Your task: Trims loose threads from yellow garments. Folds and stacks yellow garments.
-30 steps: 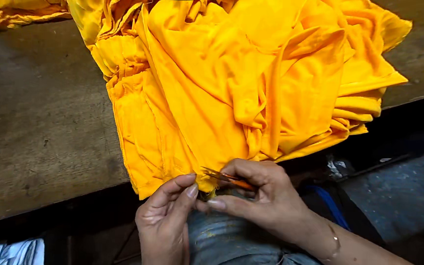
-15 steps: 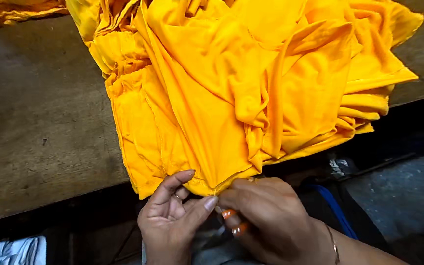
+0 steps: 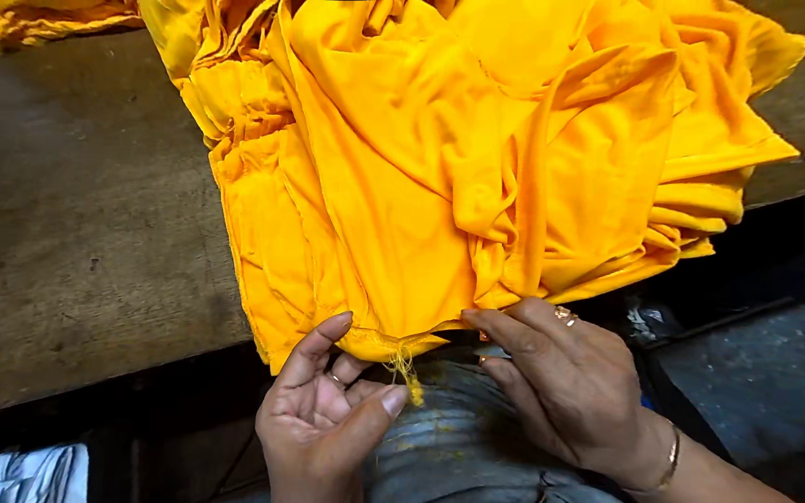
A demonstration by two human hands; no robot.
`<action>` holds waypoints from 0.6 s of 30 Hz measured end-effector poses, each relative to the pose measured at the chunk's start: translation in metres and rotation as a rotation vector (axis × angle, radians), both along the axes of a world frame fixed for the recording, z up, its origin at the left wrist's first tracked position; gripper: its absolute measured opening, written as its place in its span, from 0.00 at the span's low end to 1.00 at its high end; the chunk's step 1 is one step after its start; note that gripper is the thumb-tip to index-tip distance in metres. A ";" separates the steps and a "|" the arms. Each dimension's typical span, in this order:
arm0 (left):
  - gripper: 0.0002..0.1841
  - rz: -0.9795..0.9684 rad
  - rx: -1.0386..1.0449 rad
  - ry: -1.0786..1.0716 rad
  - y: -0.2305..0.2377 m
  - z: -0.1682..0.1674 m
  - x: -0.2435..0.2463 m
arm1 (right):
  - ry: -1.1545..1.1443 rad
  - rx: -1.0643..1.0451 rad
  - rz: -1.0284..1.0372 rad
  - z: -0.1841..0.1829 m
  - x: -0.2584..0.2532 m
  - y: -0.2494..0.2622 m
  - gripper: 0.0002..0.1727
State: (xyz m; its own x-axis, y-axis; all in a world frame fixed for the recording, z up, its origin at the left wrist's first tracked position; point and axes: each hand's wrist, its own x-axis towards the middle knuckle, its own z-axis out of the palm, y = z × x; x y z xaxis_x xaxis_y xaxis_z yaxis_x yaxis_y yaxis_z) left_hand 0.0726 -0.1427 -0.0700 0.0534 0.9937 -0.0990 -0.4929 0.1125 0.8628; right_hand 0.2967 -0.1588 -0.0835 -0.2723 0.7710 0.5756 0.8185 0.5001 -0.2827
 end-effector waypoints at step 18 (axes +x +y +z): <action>0.24 0.023 -0.056 -0.074 -0.003 0.008 -0.003 | 0.015 0.102 0.154 0.001 -0.012 0.024 0.21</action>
State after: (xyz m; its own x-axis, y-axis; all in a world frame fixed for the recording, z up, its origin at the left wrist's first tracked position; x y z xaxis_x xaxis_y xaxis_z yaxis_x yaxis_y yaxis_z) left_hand 0.0699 -0.1456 -0.0621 0.0399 0.9878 -0.1508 -0.5577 0.1472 0.8169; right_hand 0.2846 -0.1351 -0.0829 -0.3736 0.6582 0.6536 0.7262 0.6459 -0.2353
